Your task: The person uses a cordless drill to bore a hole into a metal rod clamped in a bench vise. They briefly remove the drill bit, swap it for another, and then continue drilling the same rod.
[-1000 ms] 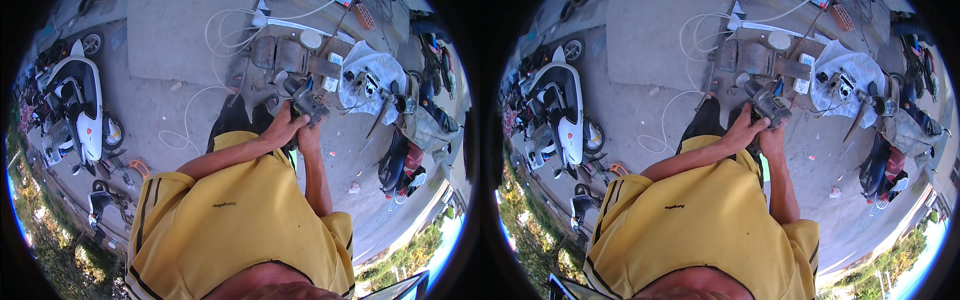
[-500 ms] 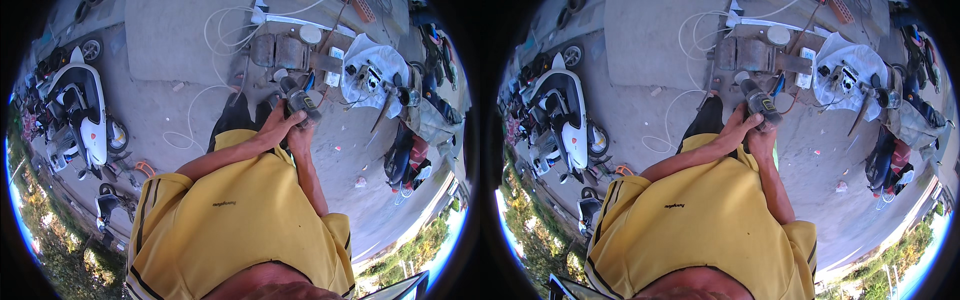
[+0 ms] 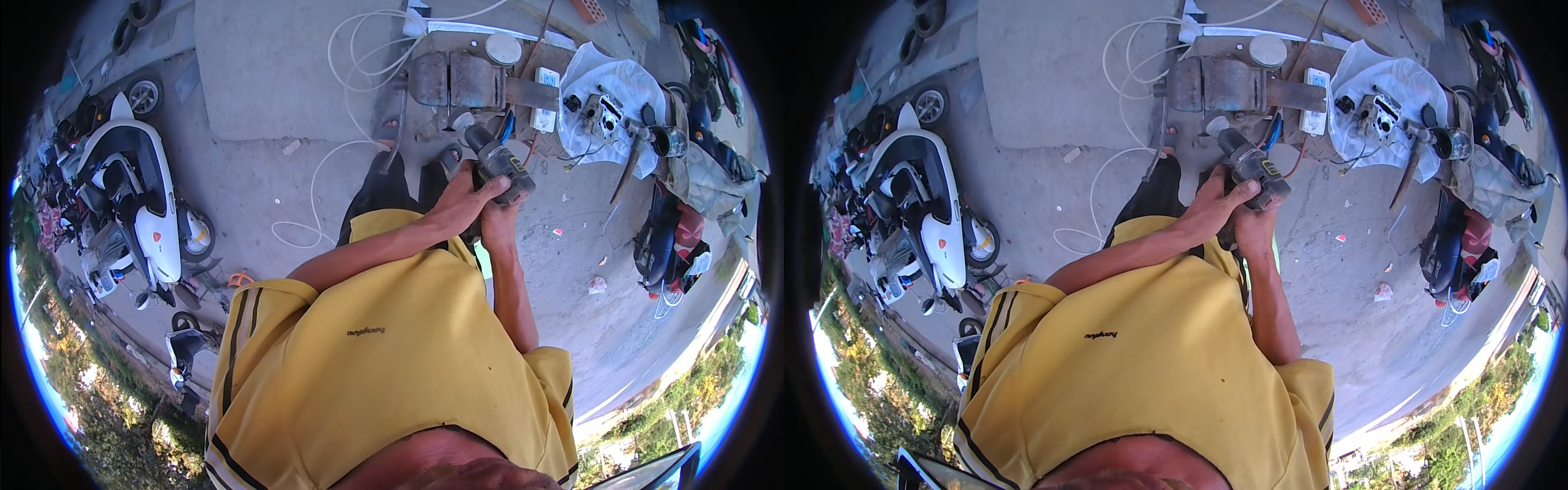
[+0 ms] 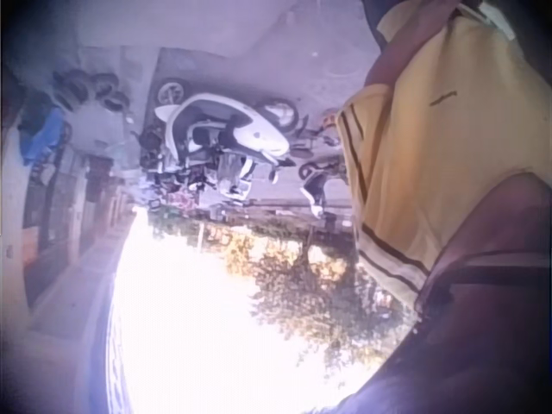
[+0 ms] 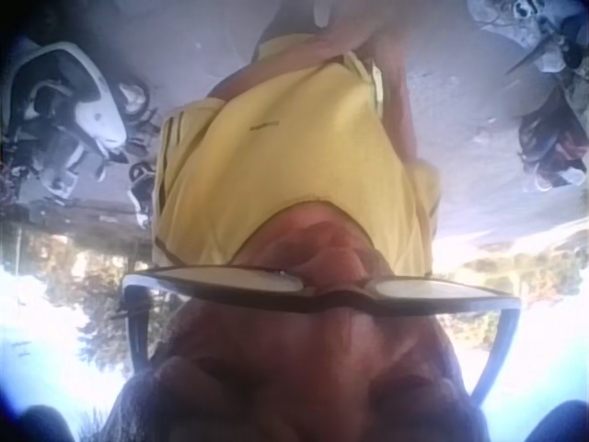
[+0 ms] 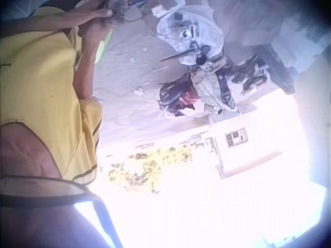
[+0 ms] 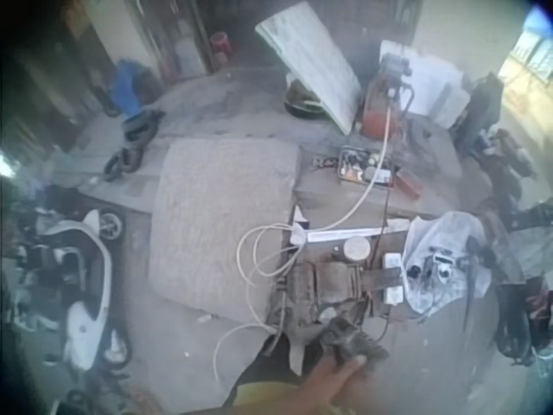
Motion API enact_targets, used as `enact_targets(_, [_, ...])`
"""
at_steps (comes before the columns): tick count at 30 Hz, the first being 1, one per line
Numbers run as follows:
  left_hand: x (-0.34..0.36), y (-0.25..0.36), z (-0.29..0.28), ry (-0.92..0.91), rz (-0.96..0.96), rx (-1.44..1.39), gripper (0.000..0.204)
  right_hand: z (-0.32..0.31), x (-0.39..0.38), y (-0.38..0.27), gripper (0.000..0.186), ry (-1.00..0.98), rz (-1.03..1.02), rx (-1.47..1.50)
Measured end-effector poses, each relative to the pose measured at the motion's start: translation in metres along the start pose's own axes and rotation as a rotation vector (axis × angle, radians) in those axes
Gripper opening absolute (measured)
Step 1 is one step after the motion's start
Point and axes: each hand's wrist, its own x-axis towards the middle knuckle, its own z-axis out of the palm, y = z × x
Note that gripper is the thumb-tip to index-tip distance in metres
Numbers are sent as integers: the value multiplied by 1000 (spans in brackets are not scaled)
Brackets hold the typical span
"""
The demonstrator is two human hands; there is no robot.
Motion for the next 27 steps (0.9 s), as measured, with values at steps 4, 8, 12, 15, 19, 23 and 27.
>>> enact_targets(4, [6, -6, 8, 44, -20, 69, 77, -18, 11, 15, 44, -41, 110, 142])
enact_targets(8, [14, -16, 18, 100, 24, 86, 78, -33, 24, 31, 46, -81, 171, 206])
enact_targets(12, [19, -17, 24, 159, 81, 95, 77, -34, 27, 19, 45, -77, 194, 193])
enact_targets(15, [17, -13, 26, 192, 117, 90, 76, -33, 27, 23, 44, -77, 157, 221])
enact_targets(19, [15, -17, 22, 196, 124, 90, 76, -26, 26, 32, 42, -83, 164, 275])
enact_targets(23, [17, -19, 21, 217, 102, 163, 76, -26, 26, 37, 39, -101, 262, 331])
enact_targets(27, [18, -20, 23, 233, 56, 203, 75, -32, 23, 33, 37, -83, 350, 405])
